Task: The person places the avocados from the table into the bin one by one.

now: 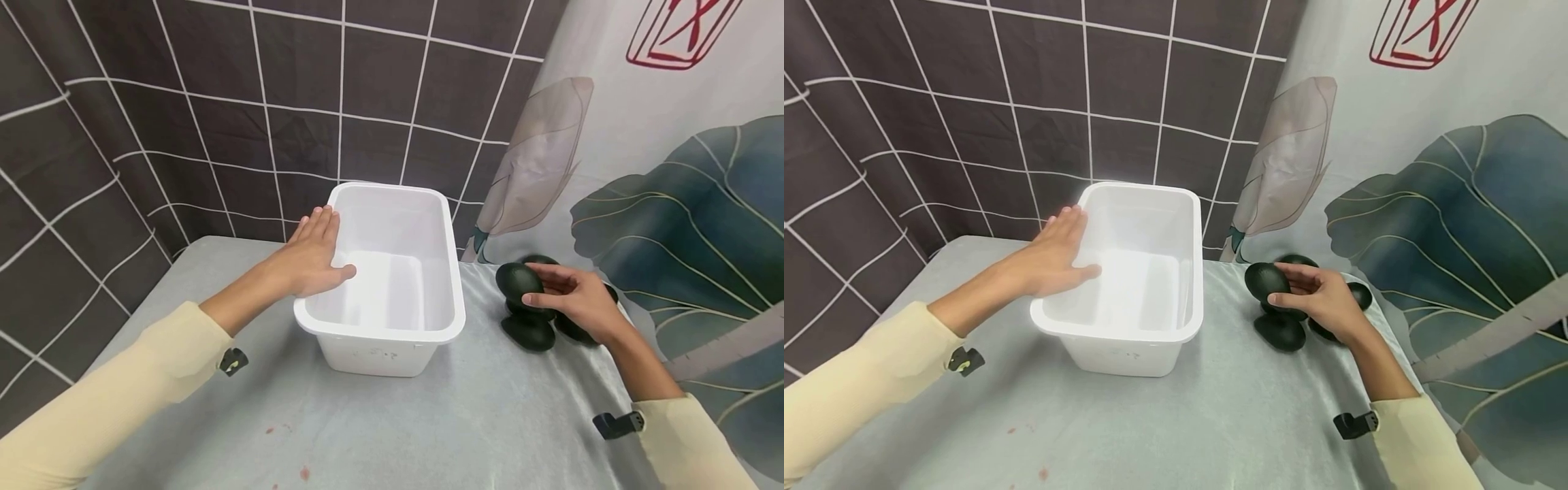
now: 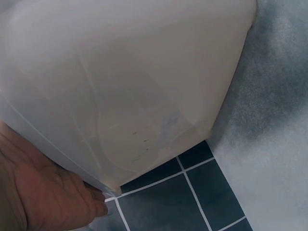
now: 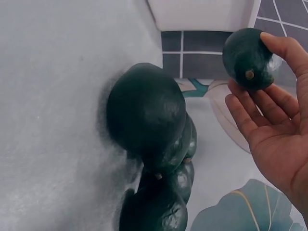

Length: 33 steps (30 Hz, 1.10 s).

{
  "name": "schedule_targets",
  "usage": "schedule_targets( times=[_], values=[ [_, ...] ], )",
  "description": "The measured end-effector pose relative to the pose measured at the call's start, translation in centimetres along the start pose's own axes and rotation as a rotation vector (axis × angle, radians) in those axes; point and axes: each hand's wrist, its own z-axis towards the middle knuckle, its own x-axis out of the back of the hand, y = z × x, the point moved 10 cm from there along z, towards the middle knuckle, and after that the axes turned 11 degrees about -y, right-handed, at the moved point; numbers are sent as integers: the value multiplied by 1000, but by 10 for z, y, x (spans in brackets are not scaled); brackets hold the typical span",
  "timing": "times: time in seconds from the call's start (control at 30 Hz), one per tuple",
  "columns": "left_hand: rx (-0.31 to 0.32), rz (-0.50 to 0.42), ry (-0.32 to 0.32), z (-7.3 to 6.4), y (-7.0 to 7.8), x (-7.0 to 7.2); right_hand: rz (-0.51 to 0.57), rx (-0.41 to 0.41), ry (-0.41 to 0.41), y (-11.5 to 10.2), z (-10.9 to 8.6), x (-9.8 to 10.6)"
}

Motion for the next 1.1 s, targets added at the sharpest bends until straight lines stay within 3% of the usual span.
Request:
schedule_targets(
  times=[1.1],
  values=[
    [-17,-30,8,0,-1,0,59,40,53,-32,22,-2]
  ],
)
